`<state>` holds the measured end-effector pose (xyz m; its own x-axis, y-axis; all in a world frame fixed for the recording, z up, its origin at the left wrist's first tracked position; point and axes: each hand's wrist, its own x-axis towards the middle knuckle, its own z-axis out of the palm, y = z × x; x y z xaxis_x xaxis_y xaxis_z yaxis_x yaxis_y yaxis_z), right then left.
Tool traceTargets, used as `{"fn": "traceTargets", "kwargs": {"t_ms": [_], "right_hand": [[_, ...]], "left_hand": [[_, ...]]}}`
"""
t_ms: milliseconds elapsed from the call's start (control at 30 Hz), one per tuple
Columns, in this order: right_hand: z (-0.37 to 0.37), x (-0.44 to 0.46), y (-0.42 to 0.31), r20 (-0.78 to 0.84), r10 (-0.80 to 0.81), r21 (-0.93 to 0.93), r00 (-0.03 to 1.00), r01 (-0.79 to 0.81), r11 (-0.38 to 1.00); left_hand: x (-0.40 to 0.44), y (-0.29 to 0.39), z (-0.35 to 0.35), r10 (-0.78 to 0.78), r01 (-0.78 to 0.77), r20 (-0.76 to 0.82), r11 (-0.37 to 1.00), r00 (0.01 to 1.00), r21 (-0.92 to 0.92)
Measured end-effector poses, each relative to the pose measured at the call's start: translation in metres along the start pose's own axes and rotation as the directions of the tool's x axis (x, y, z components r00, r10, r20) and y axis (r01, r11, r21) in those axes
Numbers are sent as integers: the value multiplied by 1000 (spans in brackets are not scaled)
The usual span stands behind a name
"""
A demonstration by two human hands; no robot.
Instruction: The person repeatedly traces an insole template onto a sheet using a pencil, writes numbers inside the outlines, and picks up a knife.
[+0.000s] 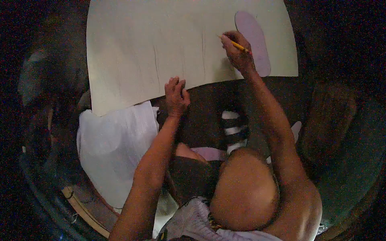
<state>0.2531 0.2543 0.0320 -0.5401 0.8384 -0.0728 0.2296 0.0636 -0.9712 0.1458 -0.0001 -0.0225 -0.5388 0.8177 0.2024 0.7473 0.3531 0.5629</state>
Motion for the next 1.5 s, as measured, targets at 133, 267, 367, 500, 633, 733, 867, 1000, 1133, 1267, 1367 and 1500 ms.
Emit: {"fn": "traceTargets", "kwargs": {"t_ms": [133,267,367,500,633,733,867,1000,1133,1267,1367,1500], "right_hand": [[18,56,0,-26,-205,-186,978,197,963],[30,69,8,-5,-147,-246,989,141,959],[33,68,16,-63,-150,-300,987,124,946],[35,74,25,-48,-202,-327,978,176,929],[35,71,27,-16,-156,-334,988,142,932],[33,71,30,25,-193,-299,981,192,935],[33,74,21,-32,-197,-227,980,185,956],[26,74,24,51,-119,-336,992,129,933],[18,63,26,12,-144,-348,989,139,927],[26,47,23,6,-247,-363,969,232,902],[24,48,22,90,-178,-331,980,198,923],[22,44,18,210,-157,-281,965,213,936]], "left_hand": [[1,2,-2,-45,45,45,999,998,8],[3,4,-6,-51,51,73,999,996,0],[2,5,-6,-56,56,49,998,997,2],[2,5,-5,-54,54,43,998,998,-8],[2,5,-5,-54,54,38,998,998,-11],[2,6,-5,-53,53,36,998,998,-15],[2,5,-6,-58,60,35,997,998,-40],[2,7,-4,-69,70,31,997,997,-38],[2,8,-6,-82,84,44,996,996,-42],[1,8,-4,-68,68,21,997,997,-35],[3,7,-5,-86,87,39,996,996,-34],[1,5,-4,-79,81,39,996,996,-47]]}}
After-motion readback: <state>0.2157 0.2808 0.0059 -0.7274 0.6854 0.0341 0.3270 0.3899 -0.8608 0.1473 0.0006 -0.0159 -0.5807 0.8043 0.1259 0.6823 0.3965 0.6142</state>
